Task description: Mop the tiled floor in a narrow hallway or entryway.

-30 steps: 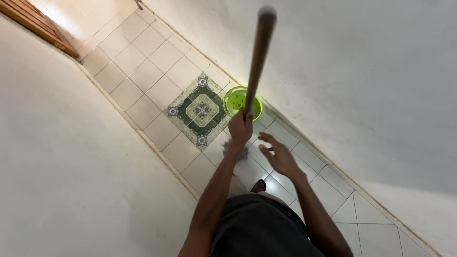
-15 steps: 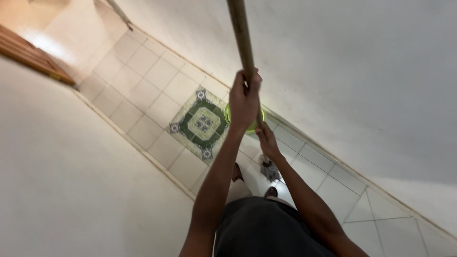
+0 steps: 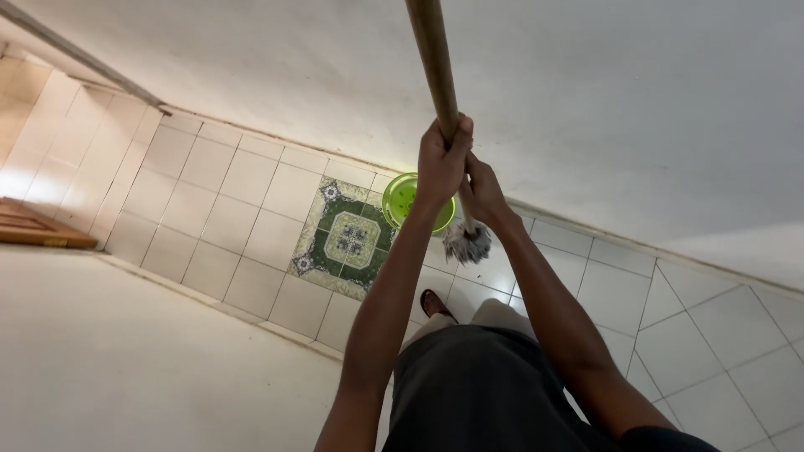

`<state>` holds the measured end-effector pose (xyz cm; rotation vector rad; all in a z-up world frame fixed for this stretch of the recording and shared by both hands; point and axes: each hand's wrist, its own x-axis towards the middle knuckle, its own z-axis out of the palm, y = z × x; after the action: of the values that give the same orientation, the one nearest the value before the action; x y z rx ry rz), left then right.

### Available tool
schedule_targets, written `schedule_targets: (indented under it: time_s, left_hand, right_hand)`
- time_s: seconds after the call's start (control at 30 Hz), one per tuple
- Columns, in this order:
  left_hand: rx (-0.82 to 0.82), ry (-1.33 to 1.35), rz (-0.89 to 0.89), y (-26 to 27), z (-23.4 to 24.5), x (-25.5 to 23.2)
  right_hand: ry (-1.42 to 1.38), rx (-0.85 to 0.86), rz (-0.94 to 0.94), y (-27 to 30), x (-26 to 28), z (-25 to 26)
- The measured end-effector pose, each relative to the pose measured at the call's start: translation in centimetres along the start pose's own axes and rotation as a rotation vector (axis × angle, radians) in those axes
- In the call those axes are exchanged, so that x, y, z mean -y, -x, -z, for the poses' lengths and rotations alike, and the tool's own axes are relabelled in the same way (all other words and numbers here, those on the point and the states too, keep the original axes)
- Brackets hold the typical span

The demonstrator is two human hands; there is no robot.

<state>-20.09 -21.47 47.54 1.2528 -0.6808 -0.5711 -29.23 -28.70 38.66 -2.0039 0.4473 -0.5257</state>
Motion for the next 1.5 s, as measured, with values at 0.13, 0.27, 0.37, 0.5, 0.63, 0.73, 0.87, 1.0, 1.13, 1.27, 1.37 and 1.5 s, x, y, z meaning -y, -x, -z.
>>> schedule_targets:
  time_s: [0.13,0.27,0.37,0.5,0.63,0.73,0.87,1.0,1.13,1.27,1.37,1.5]
  left_hand:
    - [-0.018,-0.045,-0.061,-1.0,0.6,-0.9]
    - [-0.052,-0.068,-0.127,-2.0,1.0,0.0]
    - [-0.067,-0.096,-0.128,-2.4,1.7,1.1]
    - [-0.111,-0.127,-0.085,-3.8,2.6,4.5]
    - [-0.210,-0.125,0.027,-5.8,3.7,7.9]
    - [-0.343,0.006,0.133,-6.6,4.3,11.6]
    - [-0.443,0.155,0.131,-6.9,5.0,16.5]
    - [-0.379,0.275,0.069,-6.4,5.7,20.4]
    - [-0.565,0.084,0.155,-8.0,6.1,18.8]
    - [-0.733,0.027,0.198,-8.5,6.0,12.1]
    - [-0.874,0.080,0.192,-8.0,6.1,3.7]
    - [-0.909,0.052,0.022,-7.5,7.0,-5.7]
  right_hand:
    - [-0.056,-0.015,0.002,-1.9,2.7,0.0]
    - [-0.080,0.044,-0.009,-3.2,1.7,-0.2]
    - [-0.035,0.129,-0.106,-4.1,1.3,0.1]
    - [0.144,0.211,0.071,-5.3,1.2,1.5]
    - [0.292,0.256,-0.103,-6.5,5.6,4.3]
    - [0.151,0.112,-0.051,-7.6,6.8,5.4]
    - [-0.127,0.205,0.119,-10.1,7.5,6.4]
    - [-0.213,0.379,0.133,-11.6,7.1,6.1]
    - [-0.150,0.462,0.206,-13.0,3.3,5.0]
    - [-0.273,0.441,0.307,-12.9,-2.2,3.2]
    - [-0.338,0.433,0.317,-12.0,-7.8,0.5]
    - [0.158,0.807,0.187,-9.6,-19.0,-5.6]
